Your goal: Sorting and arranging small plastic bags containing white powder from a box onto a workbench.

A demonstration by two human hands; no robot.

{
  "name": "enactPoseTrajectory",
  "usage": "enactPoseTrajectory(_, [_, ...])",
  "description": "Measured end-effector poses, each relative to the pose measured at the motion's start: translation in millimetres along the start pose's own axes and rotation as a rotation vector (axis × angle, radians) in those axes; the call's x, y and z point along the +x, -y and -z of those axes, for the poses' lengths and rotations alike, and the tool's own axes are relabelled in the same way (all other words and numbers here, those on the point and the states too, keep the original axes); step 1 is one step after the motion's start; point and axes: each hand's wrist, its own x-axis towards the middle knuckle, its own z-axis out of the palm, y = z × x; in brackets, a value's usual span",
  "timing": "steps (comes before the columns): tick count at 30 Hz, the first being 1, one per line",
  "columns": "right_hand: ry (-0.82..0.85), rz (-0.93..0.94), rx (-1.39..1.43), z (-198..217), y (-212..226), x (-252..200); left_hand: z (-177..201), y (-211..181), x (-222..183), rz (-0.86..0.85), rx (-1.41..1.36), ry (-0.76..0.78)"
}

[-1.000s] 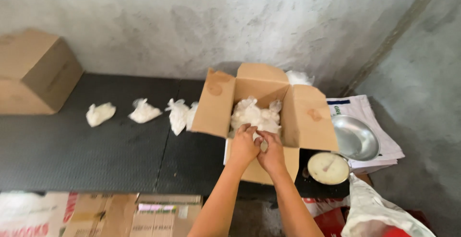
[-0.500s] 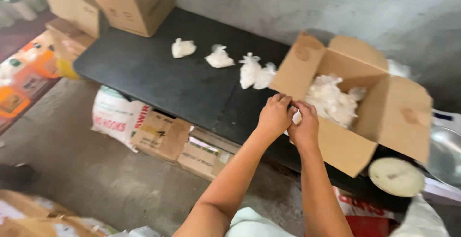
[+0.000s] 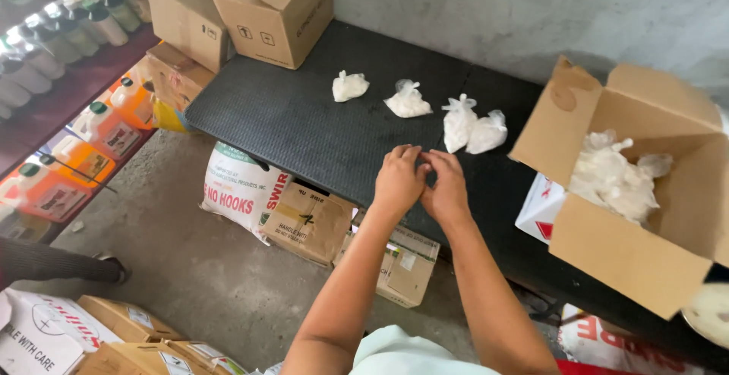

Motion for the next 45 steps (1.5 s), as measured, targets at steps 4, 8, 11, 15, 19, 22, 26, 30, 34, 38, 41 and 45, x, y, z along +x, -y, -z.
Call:
enactPoseTrajectory(4, [0.078, 0.01, 0.05, -35, 14, 11, 20, 32, 4, 0.052, 0.012, -0.036])
enactPoseTrajectory(8, [0.159, 0.007, 0.048, -69, 17, 28, 31, 59, 14, 0.112, 0.018, -0.089])
enactPoseTrajectory(11, [0.216, 0.039, 0.1, -92, 18, 38, 40, 75, 18, 0.177, 0.054, -0.121])
enactPoseTrajectory(15, [0.256, 0.086, 0.173, -115, 11, 53, 42, 89, 31, 0.225, 0.103, -0.168])
enactPoseTrajectory(19, [0.317, 0.096, 0.227, -126, -11, 74, 26, 96, 49, 0.297, 0.154, -0.195])
enactPoseTrajectory(22, [0.353, 0.114, 0.245, -135, -25, 88, 14, 101, 60, 0.355, 0.167, -0.222])
enactPoseTrajectory(26, [0.388, 0.092, 0.272, -155, -41, 94, 5, 115, 68, 0.4, 0.195, -0.228])
enactPoseTrajectory(30, [0.41, 0.085, 0.254, -190, -72, 101, -8, 146, 86, 0.428, 0.199, -0.201])
enactPoseTrajectory(34, [0.38, 0.104, 0.191, -207, -76, 113, -12, 174, 103, 0.393, 0.156, -0.14])
enactPoseTrajectory(38, [0.358, 0.074, 0.12, -220, -73, 141, -10, 192, 139, 0.331, 0.106, -0.128])
enactPoseTrajectory(41, [0.335, 0.061, 0.073, -239, -72, 153, -4, 210, 159, 0.322, 0.088, -0.094])
enactPoseTrajectory(45, [0.339, 0.025, 0.02, -258, -73, 171, -9, 236, 181, 0.335, 0.049, -0.043])
